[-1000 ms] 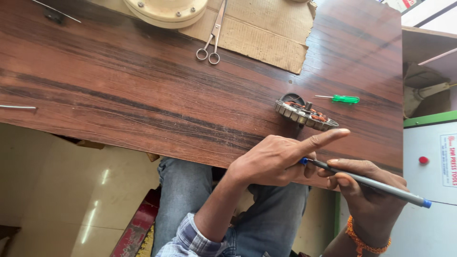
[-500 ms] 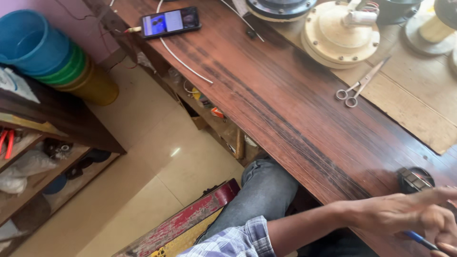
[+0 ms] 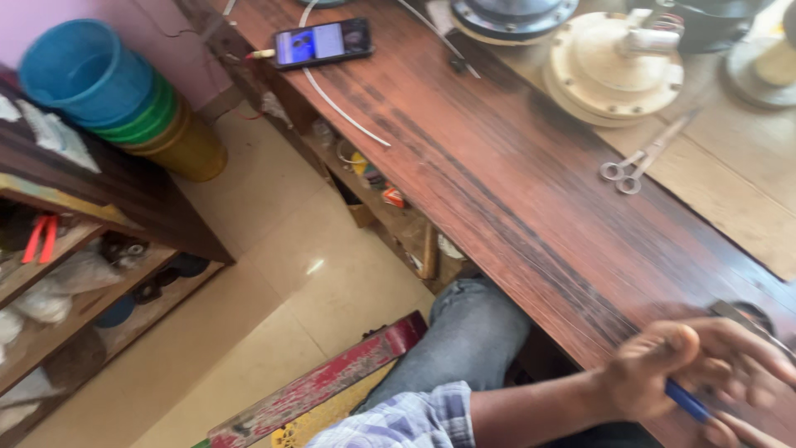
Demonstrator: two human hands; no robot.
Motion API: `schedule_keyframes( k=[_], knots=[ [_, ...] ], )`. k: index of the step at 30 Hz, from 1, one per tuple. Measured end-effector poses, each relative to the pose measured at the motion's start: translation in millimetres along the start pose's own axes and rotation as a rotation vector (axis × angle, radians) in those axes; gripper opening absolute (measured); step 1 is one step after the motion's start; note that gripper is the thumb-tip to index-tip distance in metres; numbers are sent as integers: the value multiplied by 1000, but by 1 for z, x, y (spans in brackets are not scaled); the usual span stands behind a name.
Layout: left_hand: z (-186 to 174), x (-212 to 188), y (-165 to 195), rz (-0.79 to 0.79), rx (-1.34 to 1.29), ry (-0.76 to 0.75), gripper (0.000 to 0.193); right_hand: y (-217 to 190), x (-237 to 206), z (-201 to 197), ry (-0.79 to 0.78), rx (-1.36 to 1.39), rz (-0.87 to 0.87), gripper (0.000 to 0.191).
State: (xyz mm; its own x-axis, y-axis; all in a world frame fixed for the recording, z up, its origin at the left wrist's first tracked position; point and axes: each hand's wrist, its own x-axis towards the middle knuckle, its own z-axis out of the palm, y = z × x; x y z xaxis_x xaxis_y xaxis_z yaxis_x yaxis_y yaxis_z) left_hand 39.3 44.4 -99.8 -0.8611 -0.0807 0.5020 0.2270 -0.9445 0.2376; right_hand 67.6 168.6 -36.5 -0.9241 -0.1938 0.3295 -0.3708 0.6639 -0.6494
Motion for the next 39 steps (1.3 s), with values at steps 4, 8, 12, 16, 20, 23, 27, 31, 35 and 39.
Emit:
schedule_keyframes(
  k=[4, 8, 12, 16, 20, 23, 27, 31, 35, 39],
  knots=[
    [35, 12, 30, -91, 740, 82, 37, -8, -13, 4, 120, 176, 64, 17],
    [66, 20, 53, -353, 1540, -68, 22, -17, -21, 16, 352, 675, 290, 26],
    [72, 36, 70, -77, 1415, 125, 25, -9, -34, 7, 491, 781, 218, 15],
    [50, 55, 83, -392, 1664, 832, 32, 22, -41, -13, 499, 661, 327, 14],
    [40, 61, 63, -304, 1886, 714, 40, 48, -43, -24, 416, 504, 429, 14],
    [44, 61, 55, -304, 1893, 696, 44, 58, -43, -32, 358, 447, 472, 15],
    [49, 62, 42, -382, 1768, 866, 41, 68, -38, -41, 333, 419, 462, 16],
    [45, 54, 22, 299, 2191, 500, 26, 75, -50, -49, 354, 359, 396, 17],
    [43, 43, 5, -62, 2066, 670, 29, 80, -61, -59, 382, 273, 334, 16],
    [53, 31, -12, 175, 2260, 561, 24, 83, -77, -77, 384, 317, 322, 17]
  ],
)
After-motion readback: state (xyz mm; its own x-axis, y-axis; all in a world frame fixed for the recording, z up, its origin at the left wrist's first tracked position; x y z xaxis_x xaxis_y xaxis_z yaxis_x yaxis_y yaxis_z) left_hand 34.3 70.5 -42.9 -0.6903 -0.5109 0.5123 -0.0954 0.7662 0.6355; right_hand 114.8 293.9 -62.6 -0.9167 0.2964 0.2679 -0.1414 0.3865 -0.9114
